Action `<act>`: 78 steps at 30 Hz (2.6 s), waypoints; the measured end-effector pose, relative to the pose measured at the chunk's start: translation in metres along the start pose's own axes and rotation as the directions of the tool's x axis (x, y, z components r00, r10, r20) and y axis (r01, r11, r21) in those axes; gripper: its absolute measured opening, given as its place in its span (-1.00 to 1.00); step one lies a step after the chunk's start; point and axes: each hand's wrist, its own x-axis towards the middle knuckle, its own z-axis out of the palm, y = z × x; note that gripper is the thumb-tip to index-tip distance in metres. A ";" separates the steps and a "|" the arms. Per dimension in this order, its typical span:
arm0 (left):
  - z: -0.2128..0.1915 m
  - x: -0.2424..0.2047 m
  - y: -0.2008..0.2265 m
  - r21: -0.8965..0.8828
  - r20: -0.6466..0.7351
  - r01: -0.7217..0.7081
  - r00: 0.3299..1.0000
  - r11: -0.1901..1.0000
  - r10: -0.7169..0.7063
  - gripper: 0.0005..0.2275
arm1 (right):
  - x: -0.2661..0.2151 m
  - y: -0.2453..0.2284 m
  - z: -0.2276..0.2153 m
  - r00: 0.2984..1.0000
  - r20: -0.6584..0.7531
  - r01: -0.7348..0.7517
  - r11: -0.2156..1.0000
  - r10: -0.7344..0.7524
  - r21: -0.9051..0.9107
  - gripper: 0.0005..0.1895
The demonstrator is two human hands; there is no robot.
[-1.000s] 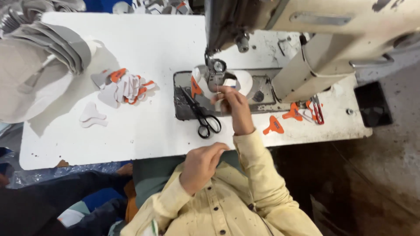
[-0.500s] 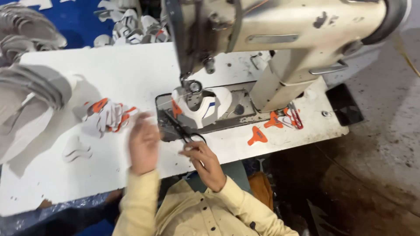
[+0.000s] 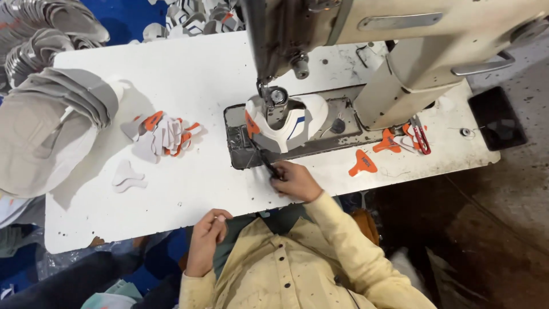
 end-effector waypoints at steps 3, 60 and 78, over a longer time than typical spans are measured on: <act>-0.014 0.004 0.003 0.146 0.237 0.032 0.969 0.989 -0.066 -0.80 | -0.039 0.016 -0.012 0.920 0.381 -0.359 0.579 0.089 0.732 -0.55; 0.070 0.053 -0.007 0.772 0.261 -0.626 0.471 0.111 0.843 -0.71 | 0.145 -0.065 -0.157 0.993 0.115 -0.088 0.883 0.039 0.461 -0.76; 0.071 0.056 -0.011 0.811 0.265 -0.580 0.471 0.070 0.841 -0.67 | 0.190 0.010 -0.162 0.965 0.234 -0.018 0.854 -0.121 0.520 -0.75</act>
